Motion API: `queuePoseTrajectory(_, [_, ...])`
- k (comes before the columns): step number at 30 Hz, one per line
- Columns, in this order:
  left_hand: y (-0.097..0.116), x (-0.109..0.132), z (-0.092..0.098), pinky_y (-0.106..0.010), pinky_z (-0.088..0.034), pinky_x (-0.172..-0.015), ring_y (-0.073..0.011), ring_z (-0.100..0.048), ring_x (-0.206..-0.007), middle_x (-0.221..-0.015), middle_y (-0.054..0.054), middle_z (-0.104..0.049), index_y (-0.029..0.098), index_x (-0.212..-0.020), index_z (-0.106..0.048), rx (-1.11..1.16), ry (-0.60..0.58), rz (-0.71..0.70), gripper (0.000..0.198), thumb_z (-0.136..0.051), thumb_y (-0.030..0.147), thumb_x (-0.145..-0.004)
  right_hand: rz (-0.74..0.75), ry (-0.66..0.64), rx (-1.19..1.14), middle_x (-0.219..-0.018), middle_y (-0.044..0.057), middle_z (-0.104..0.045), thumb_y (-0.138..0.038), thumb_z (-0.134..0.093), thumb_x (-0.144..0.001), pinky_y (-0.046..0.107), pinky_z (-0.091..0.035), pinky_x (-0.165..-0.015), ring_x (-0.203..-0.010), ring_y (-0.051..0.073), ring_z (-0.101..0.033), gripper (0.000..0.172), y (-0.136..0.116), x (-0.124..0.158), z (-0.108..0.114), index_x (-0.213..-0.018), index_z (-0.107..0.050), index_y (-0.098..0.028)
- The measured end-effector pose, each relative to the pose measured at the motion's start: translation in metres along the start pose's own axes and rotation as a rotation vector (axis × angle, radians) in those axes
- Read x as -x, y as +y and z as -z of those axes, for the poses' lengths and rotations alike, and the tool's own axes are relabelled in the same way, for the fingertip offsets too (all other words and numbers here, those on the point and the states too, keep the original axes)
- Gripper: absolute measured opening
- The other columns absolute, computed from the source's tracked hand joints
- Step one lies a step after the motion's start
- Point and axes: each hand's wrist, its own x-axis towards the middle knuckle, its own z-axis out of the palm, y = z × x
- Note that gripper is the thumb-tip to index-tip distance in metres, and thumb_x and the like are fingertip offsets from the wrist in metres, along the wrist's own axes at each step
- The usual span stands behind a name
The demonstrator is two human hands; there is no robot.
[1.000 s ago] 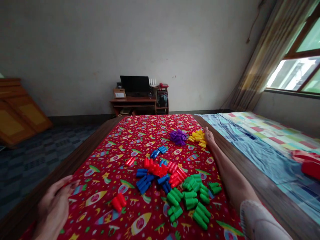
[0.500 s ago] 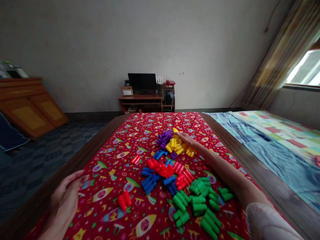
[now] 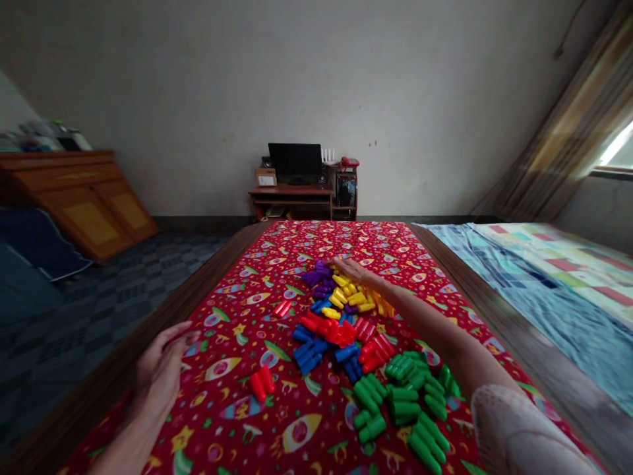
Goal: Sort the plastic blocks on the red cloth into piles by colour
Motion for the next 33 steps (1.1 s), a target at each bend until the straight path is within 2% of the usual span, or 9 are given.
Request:
queuePoseTrajectory(4, [0.004, 0.001, -0.005, -0.026, -0.056, -0.063, -0.0146, -0.064, -0.064, -0.065, 0.007, -0.068, 0.024, -0.077, -0.062, 0.177, -0.012, 0.130, 0.022, -0.062, 0.028, -0.056, 0.085, -0.310, -0.064, -0.117, 0.006, -0.069, -0.075, -0.033, -0.085, 0.041, -0.040, -0.106, -0.116, 0.026, -0.059, 0.072, -0.047, 0.014, -0.032, -0.111, -0.071, -0.021])
queuePoseTrajectory(8, [0.005, 0.005, -0.008, -0.026, -0.056, -0.067, -0.0138, -0.065, -0.067, -0.069, 0.008, -0.068, 0.022, -0.083, -0.063, 0.168, -0.004, 0.096, 0.024, -0.061, 0.025, -0.059, 0.144, -0.392, -0.127, -0.131, 0.004, -0.061, -0.067, -0.028, -0.092, 0.038, -0.041, -0.105, -0.122, 0.022, -0.055, 0.064, -0.087, 0.050, -0.018, -0.128, -0.061, -0.025])
queuePoseTrajectory(13, [0.008, 0.006, -0.011, -0.034, -0.058, -0.069, -0.0176, -0.066, -0.069, -0.071, 0.002, -0.066, 0.018, -0.087, -0.059, 0.104, -0.031, 0.005, 0.025, -0.053, 0.028, -0.065, -0.082, 0.148, 0.052, -0.126, 0.010, -0.064, -0.069, -0.027, -0.090, 0.043, -0.041, -0.105, -0.119, 0.027, -0.057, 0.070, -0.070, 0.126, 0.054, -0.124, -0.064, -0.021])
queuePoseTrajectory(16, [0.011, 0.008, -0.017, -0.039, -0.058, -0.077, -0.0217, -0.068, -0.078, -0.085, -0.006, -0.068, 0.018, -0.091, -0.058, 0.088, -0.082, -0.067, 0.027, -0.049, 0.033, -0.070, -0.265, 0.315, 0.198, -0.119, 0.011, -0.067, -0.071, -0.033, -0.087, 0.048, -0.040, -0.105, -0.116, 0.030, -0.059, 0.070, -0.039, 0.194, 0.085, -0.120, -0.066, -0.020])
queuePoseTrajectory(19, [0.024, 0.022, -0.029, -0.044, -0.051, -0.094, -0.0256, -0.066, -0.101, -0.108, -0.011, -0.067, 0.020, -0.101, -0.058, 0.044, -0.207, -0.184, 0.033, -0.047, 0.040, -0.078, -0.402, 0.382, 0.253, -0.116, 0.012, -0.069, -0.073, -0.029, -0.086, 0.051, -0.040, -0.104, -0.115, 0.031, -0.059, 0.073, -0.020, 0.255, 0.088, -0.120, -0.066, -0.021])
queuePoseTrajectory(21, [0.038, 0.039, -0.040, -0.047, -0.045, -0.102, -0.0272, -0.059, -0.115, -0.122, -0.014, -0.063, 0.018, -0.113, -0.057, -0.022, -0.348, -0.323, 0.042, -0.041, 0.044, -0.084, -0.427, 0.414, 0.241, -0.121, 0.011, -0.066, -0.074, -0.028, -0.086, 0.051, -0.037, -0.106, -0.119, 0.031, -0.057, 0.073, -0.019, 0.275, 0.076, -0.123, -0.064, -0.022])
queuePoseTrajectory(24, [0.062, 0.070, -0.055, -0.049, -0.040, -0.107, -0.0278, -0.051, -0.126, -0.133, -0.015, -0.057, 0.017, -0.125, -0.052, -0.108, -0.532, -0.473, 0.048, -0.034, 0.046, -0.090, -0.372, 0.426, 0.148, -0.133, 0.009, -0.059, -0.071, -0.027, -0.088, 0.048, -0.033, -0.110, -0.126, 0.028, -0.051, 0.070, -0.032, 0.273, 0.043, -0.128, -0.059, -0.024])
queuePoseTrajectory(29, [0.104, 0.122, -0.065, -0.048, -0.034, -0.112, -0.0250, -0.041, -0.136, -0.144, -0.015, -0.046, 0.017, -0.140, -0.037, -0.149, -0.639, -0.687, 0.050, -0.029, 0.037, -0.096, -0.305, 0.444, -0.013, -0.133, 0.009, -0.059, -0.069, -0.024, -0.089, 0.049, -0.029, -0.113, -0.129, 0.028, -0.047, 0.071, -0.074, 0.214, -0.033, -0.130, -0.057, -0.022])
queuePoseTrajectory(33, [0.141, 0.179, -0.053, -0.054, -0.015, -0.117, -0.0268, -0.030, -0.141, -0.148, -0.014, -0.041, 0.018, -0.144, -0.033, -0.207, -0.757, -1.058, 0.050, -0.034, 0.034, -0.096, -0.203, 0.448, -0.112, -0.135, 0.008, -0.056, -0.064, -0.019, -0.093, 0.044, -0.027, -0.115, -0.133, 0.024, -0.041, 0.068, -0.109, 0.164, -0.081, -0.138, -0.048, -0.022])
